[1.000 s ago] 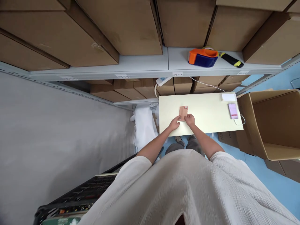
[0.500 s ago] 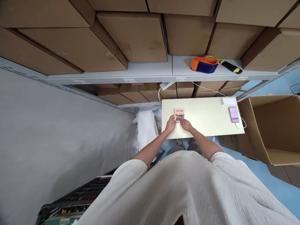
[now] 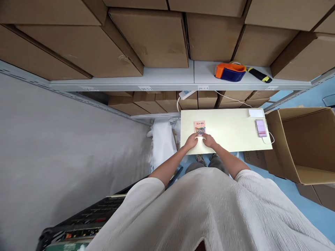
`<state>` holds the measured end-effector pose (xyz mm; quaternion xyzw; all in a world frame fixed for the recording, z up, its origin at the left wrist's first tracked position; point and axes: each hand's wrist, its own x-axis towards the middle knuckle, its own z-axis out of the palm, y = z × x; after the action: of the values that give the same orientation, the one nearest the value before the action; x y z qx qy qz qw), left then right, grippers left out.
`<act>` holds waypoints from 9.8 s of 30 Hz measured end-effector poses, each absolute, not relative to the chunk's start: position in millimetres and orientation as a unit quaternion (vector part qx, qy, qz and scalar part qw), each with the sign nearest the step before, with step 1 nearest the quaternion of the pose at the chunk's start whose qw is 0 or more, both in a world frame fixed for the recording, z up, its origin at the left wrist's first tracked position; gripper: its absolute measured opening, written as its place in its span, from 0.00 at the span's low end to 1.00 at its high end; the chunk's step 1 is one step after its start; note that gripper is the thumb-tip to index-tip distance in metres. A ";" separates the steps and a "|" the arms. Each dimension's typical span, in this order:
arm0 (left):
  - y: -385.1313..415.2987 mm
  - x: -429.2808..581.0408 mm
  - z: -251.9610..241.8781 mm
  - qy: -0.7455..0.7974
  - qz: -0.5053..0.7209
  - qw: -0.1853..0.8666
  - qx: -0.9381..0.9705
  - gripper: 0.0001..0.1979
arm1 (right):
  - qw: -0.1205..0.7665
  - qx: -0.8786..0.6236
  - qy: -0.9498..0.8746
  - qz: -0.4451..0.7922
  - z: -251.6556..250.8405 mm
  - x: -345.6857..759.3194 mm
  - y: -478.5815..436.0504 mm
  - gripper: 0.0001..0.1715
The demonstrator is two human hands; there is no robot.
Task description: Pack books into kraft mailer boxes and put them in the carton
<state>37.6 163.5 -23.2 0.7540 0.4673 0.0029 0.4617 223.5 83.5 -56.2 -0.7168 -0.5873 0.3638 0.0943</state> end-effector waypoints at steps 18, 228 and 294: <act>174.8 7.3 -28.3 0.493 -0.104 0.365 0.783 0.32 | -0.016 -0.582 -0.721 0.375 -77.9 192.9 124.7 0.62; 7.9 -65.6 -13.2 0.716 0.272 0.383 0.516 0.22 | 0.004 -0.498 -0.841 0.211 51.5 178.6 137.1 0.19; 190.7 -191.6 -350.5 0.777 0.177 0.479 0.368 0.30 | -0.107 -0.515 -0.832 0.179 -381.3 -109.7 450.5 0.05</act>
<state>-191.6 190.7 -350.5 0.3684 0.7770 0.1768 0.4789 -109.7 450.5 -381.3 -0.5145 -0.8318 0.1788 -0.1070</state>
